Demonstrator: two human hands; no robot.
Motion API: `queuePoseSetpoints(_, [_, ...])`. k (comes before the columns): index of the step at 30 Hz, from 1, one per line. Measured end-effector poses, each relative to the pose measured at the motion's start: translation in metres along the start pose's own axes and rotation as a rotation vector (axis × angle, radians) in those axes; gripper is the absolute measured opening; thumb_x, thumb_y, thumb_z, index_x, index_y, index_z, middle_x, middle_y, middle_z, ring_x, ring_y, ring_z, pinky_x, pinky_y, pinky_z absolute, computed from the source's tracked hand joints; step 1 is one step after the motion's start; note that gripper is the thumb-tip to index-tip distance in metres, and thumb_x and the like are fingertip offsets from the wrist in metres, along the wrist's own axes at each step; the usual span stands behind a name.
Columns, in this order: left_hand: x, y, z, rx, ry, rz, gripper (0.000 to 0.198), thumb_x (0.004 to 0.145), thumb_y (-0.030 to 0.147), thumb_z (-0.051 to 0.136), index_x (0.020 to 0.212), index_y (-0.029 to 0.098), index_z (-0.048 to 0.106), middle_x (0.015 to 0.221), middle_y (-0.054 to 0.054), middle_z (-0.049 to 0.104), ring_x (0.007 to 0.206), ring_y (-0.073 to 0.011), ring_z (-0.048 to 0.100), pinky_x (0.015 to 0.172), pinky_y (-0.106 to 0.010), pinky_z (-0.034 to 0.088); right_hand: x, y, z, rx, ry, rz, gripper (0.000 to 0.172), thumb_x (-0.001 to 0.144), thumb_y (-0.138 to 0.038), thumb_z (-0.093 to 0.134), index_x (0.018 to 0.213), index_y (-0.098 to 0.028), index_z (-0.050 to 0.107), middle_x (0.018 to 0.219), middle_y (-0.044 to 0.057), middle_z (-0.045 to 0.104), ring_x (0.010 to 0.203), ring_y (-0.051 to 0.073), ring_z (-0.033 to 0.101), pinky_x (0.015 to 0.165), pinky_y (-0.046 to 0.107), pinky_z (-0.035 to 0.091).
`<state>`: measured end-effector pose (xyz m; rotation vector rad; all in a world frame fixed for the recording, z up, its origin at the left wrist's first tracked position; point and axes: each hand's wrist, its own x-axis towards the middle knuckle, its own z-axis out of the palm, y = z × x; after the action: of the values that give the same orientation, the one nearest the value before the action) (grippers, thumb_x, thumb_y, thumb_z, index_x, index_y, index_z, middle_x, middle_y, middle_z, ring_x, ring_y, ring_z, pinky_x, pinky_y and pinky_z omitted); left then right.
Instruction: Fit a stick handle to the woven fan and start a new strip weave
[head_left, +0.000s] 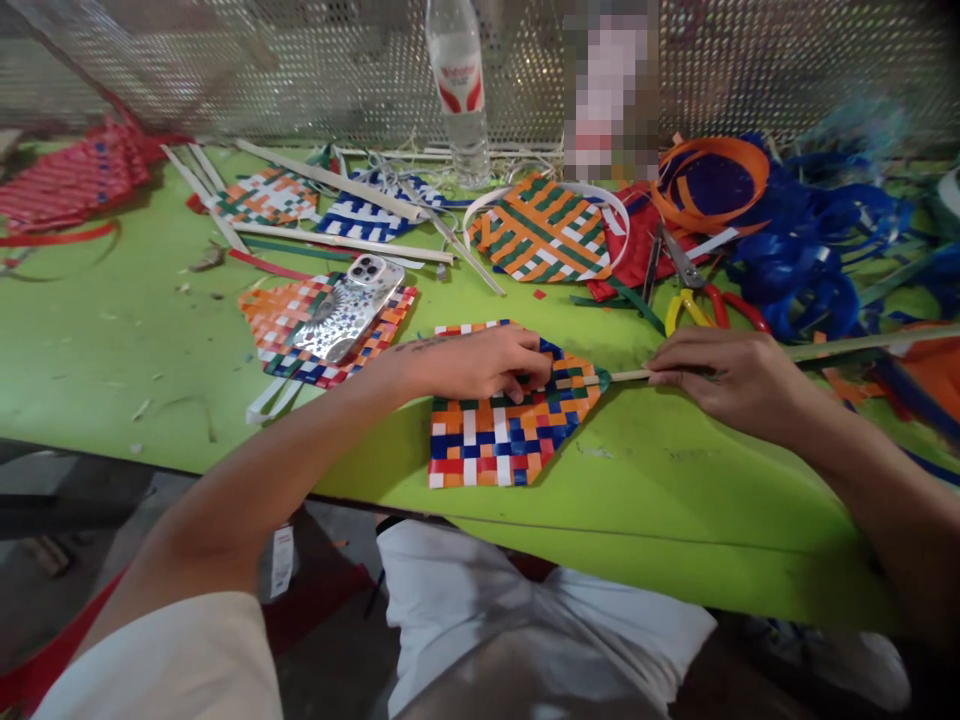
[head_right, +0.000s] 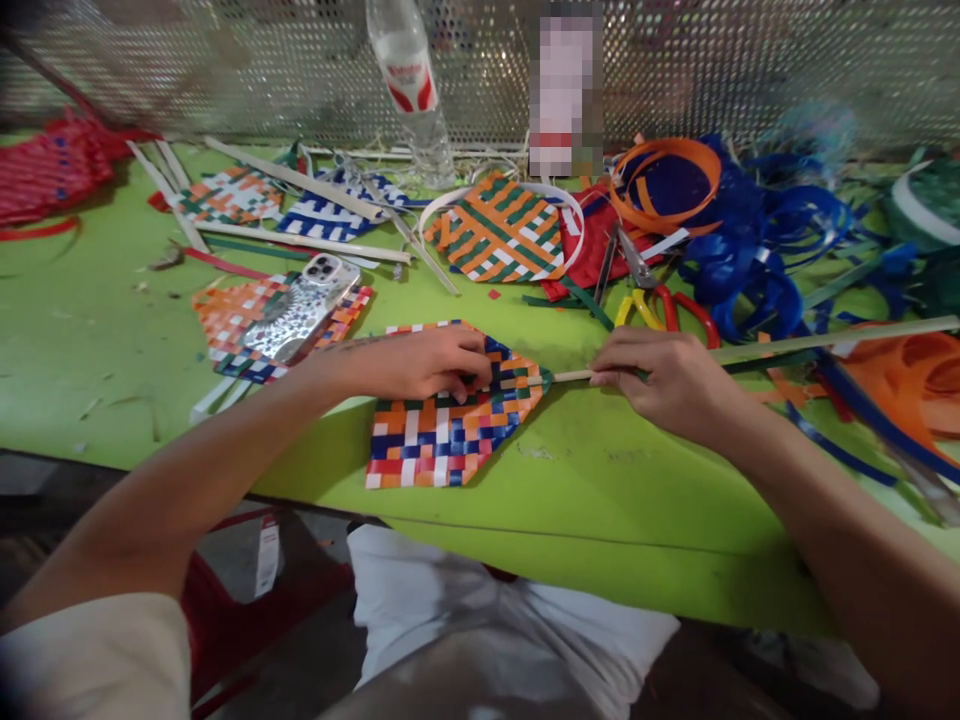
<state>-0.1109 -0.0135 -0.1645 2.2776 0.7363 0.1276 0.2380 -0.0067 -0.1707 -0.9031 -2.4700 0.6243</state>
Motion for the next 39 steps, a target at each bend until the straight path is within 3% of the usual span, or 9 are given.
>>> queuePoseSetpoints(5, [0.000, -0.002, 0.000, 0.048, 0.011, 0.019, 0.031, 0.094, 0.000, 0.048, 0.105, 0.018, 0.071, 0.112, -0.010, 0.060, 0.097, -0.0187, 0.063, 0.081, -0.024, 0.060, 0.000, 0.002, 0.000, -0.033, -0.019, -0.007, 0.021, 0.102, -0.023, 0.063, 0.097, -0.029, 0.083, 0.101, 0.007, 0.080, 0.089, 0.026, 0.075, 0.080, 0.040, 0.057])
queuePoseSetpoints(14, [-0.002, -0.002, 0.000, -0.124, -0.007, -0.017, 0.030, 0.090, -0.002, 0.048, 0.099, 0.018, 0.070, 0.109, -0.009, 0.056, 0.094, -0.0172, 0.066, 0.078, -0.024, 0.062, 0.002, 0.006, 0.001, -0.063, -0.036, -0.018, 0.022, 0.104, -0.027, 0.062, 0.100, -0.028, 0.085, 0.105, 0.008, 0.081, 0.091, 0.027, 0.076, 0.082, 0.042, 0.059])
queuePoseSetpoints(21, [-0.002, 0.001, -0.001, -0.221, -0.026, -0.044, 0.026, 0.089, -0.002, 0.047, 0.095, 0.017, 0.065, 0.112, -0.008, 0.054, 0.091, -0.0157, 0.070, 0.078, -0.026, 0.065, 0.004, -0.002, 0.007, -0.042, -0.031, 0.085, 0.019, 0.103, -0.034, 0.065, 0.093, -0.031, 0.081, 0.098, 0.005, 0.081, 0.089, 0.027, 0.075, 0.080, 0.040, 0.058])
queuePoseSetpoints(29, [-0.002, -0.001, -0.001, -0.175, -0.047, -0.046, 0.025, 0.095, 0.002, 0.045, 0.097, 0.018, 0.064, 0.118, -0.010, 0.057, 0.097, -0.0153, 0.069, 0.078, -0.021, 0.064, 0.003, -0.012, 0.010, 0.003, -0.060, 0.060, 0.021, 0.103, -0.034, 0.069, 0.089, -0.021, 0.078, 0.091, 0.008, 0.078, 0.079, 0.023, 0.071, 0.072, 0.037, 0.052])
queuePoseSetpoints(36, [-0.002, 0.000, -0.001, -0.145, -0.026, -0.042, 0.021, 0.095, 0.004, 0.049, 0.096, 0.018, 0.064, 0.118, -0.009, 0.061, 0.090, -0.0147, 0.069, 0.076, -0.023, 0.061, 0.000, -0.015, 0.017, 0.006, -0.017, 0.067, 0.019, 0.103, -0.033, 0.069, 0.089, -0.025, 0.078, 0.093, 0.007, 0.077, 0.083, 0.024, 0.073, 0.074, 0.038, 0.054])
queuePoseSetpoints(39, [-0.002, 0.000, -0.005, -0.047, -0.020, -0.024, 0.015, 0.094, 0.006, 0.057, 0.095, 0.019, 0.065, 0.111, -0.009, 0.065, 0.095, -0.0183, 0.067, 0.079, -0.025, 0.058, 0.001, -0.016, 0.019, 0.022, -0.018, 0.100, 0.022, 0.103, -0.036, 0.069, 0.086, -0.026, 0.078, 0.090, 0.006, 0.076, 0.081, 0.024, 0.073, 0.072, 0.037, 0.054])
